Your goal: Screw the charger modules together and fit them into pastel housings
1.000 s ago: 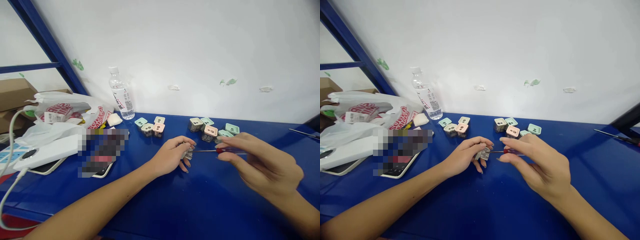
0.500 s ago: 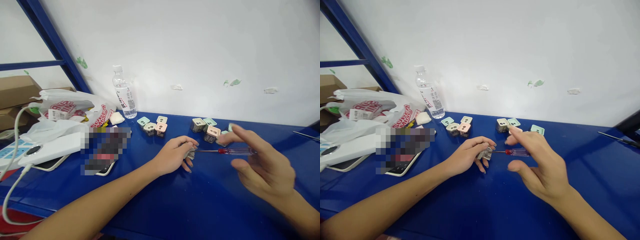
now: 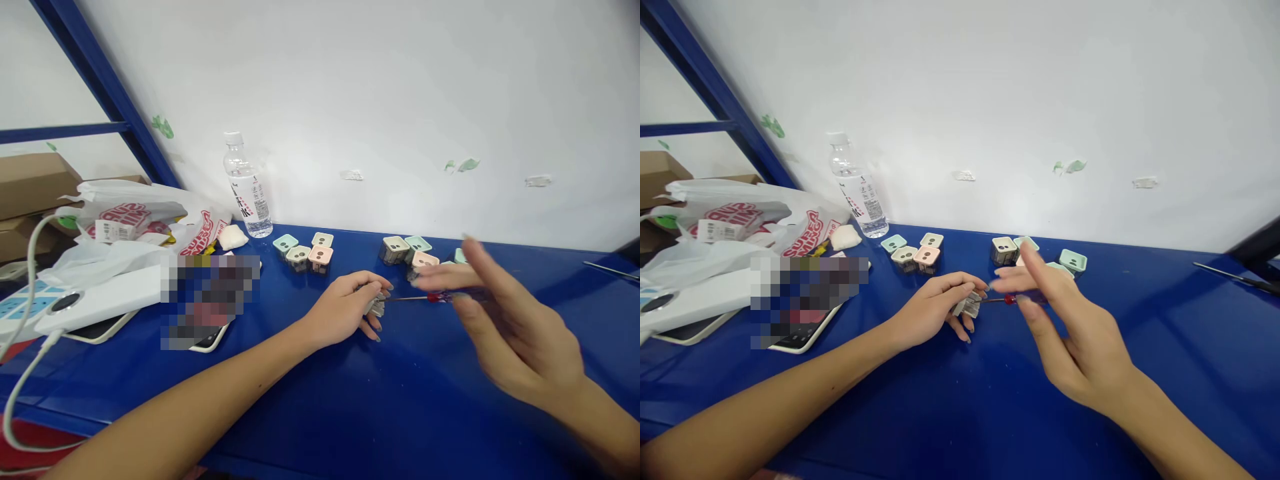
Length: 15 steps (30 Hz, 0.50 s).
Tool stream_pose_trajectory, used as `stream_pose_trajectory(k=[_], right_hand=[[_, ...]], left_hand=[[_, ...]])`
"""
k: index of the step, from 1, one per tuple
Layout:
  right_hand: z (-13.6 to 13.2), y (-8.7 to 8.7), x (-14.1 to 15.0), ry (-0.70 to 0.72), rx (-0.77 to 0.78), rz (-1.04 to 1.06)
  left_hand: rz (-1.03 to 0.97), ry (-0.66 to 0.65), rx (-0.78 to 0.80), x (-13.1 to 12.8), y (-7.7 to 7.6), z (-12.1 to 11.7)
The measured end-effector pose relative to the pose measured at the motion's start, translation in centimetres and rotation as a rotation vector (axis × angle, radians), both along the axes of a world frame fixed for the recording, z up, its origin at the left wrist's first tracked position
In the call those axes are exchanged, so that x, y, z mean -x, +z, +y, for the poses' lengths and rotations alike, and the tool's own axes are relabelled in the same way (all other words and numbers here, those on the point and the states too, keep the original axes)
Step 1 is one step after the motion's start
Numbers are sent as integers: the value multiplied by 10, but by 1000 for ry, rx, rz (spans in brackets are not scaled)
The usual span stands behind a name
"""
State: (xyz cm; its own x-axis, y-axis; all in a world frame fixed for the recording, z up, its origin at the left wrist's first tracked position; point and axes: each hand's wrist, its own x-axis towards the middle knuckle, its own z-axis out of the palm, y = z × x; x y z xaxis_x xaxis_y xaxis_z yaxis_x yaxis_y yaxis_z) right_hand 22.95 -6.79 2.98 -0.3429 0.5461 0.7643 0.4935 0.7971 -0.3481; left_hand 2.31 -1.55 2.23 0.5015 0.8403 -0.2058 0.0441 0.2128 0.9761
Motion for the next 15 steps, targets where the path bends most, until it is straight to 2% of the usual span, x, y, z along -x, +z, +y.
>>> stream_pose_trajectory(k=[8,13,15], right_hand=[[2,1,-3,-124,-81,107],[0,4,-4,-173,-17,-43],[0,3,-2,-164,-6,-41]], left_hand=[[-4,-18,14,-2,-1,-2],[-2,-3,10,-2,1,-2],[-5,-2,8,-1,2,-2]])
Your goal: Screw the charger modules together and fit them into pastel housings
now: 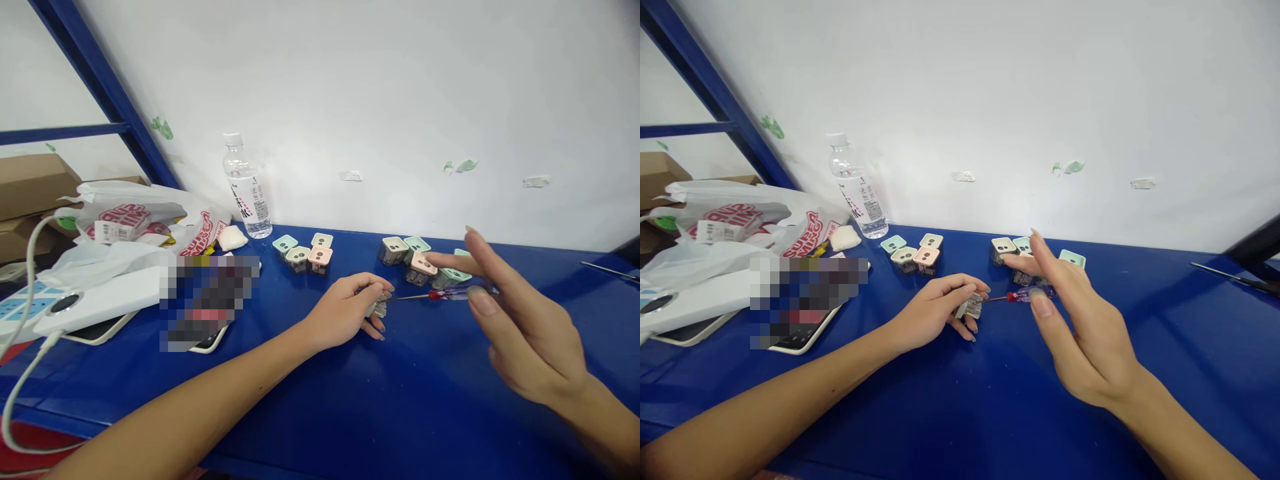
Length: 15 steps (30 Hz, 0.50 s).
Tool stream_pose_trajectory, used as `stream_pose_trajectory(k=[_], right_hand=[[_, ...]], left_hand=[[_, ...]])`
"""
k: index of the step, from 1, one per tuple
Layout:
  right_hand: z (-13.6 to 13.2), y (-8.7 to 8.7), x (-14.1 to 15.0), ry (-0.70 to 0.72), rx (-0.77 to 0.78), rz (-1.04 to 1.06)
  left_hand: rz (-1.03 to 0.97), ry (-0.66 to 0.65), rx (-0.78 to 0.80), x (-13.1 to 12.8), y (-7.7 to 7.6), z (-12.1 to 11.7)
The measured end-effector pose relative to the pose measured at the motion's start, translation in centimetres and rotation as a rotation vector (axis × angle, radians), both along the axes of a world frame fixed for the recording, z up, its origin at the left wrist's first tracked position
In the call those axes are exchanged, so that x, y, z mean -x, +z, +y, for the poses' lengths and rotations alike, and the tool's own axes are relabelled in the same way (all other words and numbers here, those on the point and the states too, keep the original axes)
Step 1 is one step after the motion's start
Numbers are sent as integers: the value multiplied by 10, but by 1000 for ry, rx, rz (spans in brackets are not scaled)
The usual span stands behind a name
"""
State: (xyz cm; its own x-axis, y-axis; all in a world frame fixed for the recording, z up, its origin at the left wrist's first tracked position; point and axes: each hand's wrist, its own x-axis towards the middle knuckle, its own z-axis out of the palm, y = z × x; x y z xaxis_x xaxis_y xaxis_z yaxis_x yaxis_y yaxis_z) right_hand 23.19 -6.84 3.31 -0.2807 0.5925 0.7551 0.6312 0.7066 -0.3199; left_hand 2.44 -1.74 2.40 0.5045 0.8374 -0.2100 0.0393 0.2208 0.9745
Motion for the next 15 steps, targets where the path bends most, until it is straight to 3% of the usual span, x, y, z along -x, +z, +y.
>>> stream_pose_trajectory(k=[4,9,15], right_hand=[[2,-3,1,107,-74,69],[4,-2,-3,94,-166,21],[1,-1,1,39,-115,45]], left_hand=[[-1,11,-15,1,-2,1],[7,-6,-35,1,-4,1],[3,-4,-42,1,-3,1]])
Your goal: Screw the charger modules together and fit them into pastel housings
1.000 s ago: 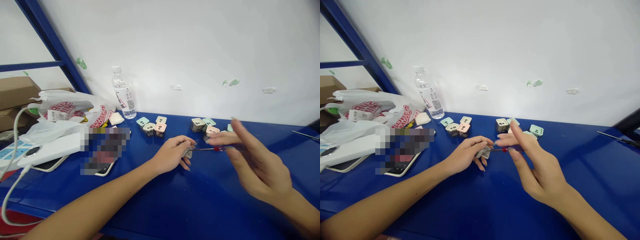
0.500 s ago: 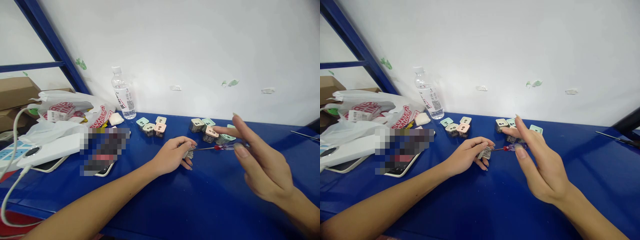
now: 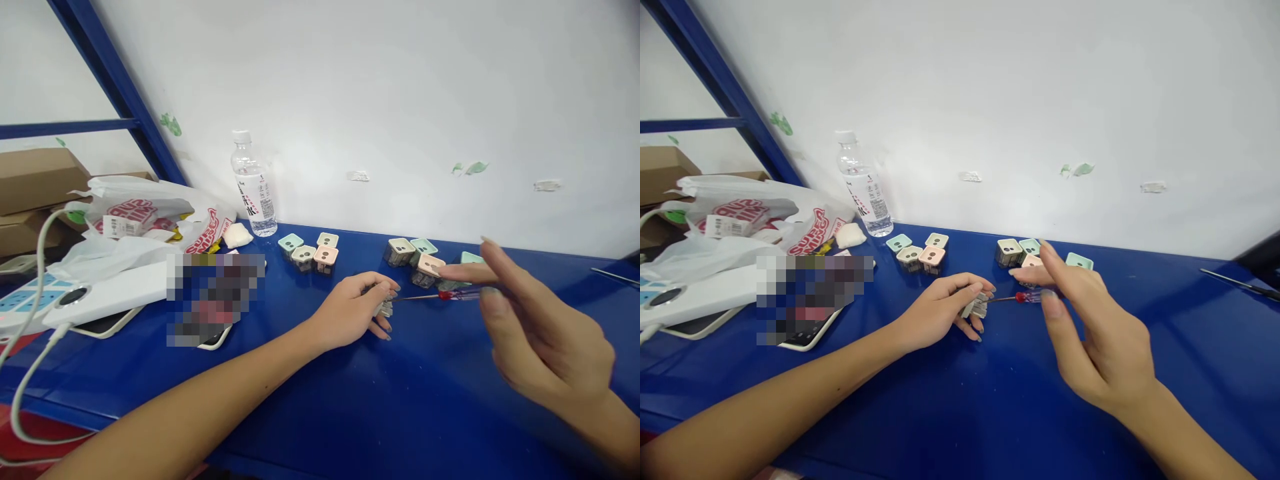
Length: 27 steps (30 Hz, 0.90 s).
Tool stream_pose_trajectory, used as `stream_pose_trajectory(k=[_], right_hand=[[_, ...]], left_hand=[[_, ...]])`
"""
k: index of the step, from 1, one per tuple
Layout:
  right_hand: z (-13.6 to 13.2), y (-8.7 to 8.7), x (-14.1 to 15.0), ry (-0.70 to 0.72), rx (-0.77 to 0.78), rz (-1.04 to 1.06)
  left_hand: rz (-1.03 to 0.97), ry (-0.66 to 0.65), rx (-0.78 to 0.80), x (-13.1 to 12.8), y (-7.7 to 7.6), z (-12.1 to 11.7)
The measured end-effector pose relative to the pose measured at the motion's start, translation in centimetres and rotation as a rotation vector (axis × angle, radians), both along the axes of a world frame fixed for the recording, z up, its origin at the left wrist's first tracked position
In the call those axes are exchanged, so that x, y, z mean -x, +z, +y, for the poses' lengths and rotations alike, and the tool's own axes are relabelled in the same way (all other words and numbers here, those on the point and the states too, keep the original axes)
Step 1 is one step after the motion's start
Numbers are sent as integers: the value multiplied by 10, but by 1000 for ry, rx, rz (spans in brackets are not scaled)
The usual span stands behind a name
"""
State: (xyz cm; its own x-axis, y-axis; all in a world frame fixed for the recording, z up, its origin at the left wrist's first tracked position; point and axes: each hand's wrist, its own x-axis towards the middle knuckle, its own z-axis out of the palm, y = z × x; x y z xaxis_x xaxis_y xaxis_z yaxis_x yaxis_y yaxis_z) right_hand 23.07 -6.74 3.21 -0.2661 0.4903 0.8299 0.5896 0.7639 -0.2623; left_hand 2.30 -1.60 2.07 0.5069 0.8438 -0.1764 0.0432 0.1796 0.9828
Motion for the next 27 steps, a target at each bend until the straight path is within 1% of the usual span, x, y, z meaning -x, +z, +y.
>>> stream_pose_trajectory(k=[7,9,14,16,18,23,27], right_hand=[[4,3,1,-45,-48,20],[4,3,0,-37,-52,28],[2,3,1,-43,39,-22],[2,3,2,-27,52,-33],[3,3,2,-13,30,-42],[4,3,2,-74,16,-31],[4,5,2,-86,-24,-47]], left_hand=[[21,0,-7,0,-4,0],[16,-3,-12,0,-4,0],[-10,6,-19,2,-4,1],[-20,11,-24,2,-4,2],[-18,18,-30,3,-4,2],[30,26,-20,2,-2,2],[26,21,-41,2,-2,2]])
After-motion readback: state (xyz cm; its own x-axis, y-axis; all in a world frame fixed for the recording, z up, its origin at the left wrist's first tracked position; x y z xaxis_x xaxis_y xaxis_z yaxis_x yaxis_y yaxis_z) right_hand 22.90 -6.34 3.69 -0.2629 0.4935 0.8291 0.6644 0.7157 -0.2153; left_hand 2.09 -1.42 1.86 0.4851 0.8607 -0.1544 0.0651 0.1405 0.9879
